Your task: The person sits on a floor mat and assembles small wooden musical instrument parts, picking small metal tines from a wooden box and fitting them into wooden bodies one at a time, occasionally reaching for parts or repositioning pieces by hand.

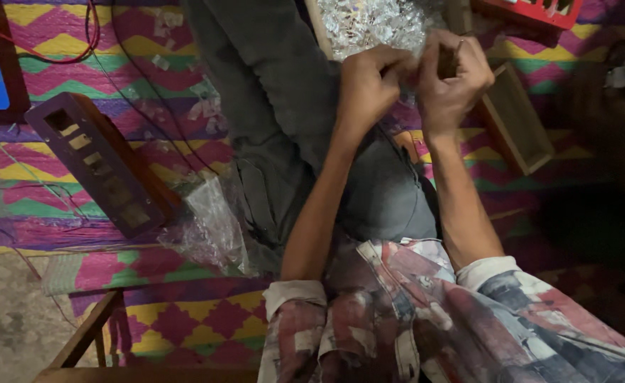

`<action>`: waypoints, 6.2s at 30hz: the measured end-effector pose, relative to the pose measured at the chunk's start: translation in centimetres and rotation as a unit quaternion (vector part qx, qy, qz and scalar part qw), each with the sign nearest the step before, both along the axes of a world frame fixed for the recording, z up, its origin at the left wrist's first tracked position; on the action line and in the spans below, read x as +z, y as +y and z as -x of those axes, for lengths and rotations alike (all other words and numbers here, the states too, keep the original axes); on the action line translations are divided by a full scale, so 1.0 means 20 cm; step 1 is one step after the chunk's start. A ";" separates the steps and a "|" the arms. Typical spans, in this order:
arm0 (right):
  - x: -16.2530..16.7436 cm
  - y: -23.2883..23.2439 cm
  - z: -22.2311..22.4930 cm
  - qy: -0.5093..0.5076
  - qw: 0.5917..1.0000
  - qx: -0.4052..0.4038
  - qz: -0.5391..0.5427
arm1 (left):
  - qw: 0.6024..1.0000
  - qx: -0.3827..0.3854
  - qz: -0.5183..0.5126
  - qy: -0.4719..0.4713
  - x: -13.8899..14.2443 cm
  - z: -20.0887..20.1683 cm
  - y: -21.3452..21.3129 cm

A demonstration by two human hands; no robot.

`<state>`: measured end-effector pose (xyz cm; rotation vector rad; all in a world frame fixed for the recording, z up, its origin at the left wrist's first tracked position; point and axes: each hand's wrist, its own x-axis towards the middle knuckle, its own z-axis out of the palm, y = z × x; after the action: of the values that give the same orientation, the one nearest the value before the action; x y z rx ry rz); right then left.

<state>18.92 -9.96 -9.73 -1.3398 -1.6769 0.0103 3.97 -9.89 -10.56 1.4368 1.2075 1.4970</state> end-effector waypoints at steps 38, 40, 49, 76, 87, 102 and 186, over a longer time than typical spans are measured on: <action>0.23 -0.17 0.11 0.399 0.827 0.115 0.378 | 0.992 0.029 0.122 -0.023 0.15 0.05 -0.08; 0.22 -0.18 0.11 0.427 0.810 0.116 0.384 | 0.991 0.024 0.134 -0.008 0.17 0.05 -0.09; 0.12 -0.19 0.13 0.539 0.710 0.120 0.437 | 0.990 0.005 0.055 0.129 0.15 0.06 -0.10; 0.07 -0.16 0.10 0.629 0.615 0.173 0.442 | 0.988 0.007 0.097 0.118 0.12 0.01 -0.09; 0.02 -0.17 0.10 0.661 0.554 0.101 0.495 | 0.983 0.011 0.041 0.181 0.15 0.02 -0.11; 0.03 -0.19 0.14 0.691 0.567 0.101 0.437 | 0.981 -0.039 0.101 0.162 0.15 0.02 -0.09; -0.07 0.39 0.18 -0.252 0.941 0.121 0.189 | 0.985 -0.006 -0.039 0.168 0.18 0.07 -0.12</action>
<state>15.37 -2.10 -11.05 -1.4888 -2.3605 0.1515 2.56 -12.24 -7.01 1.7987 1.3445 1.3406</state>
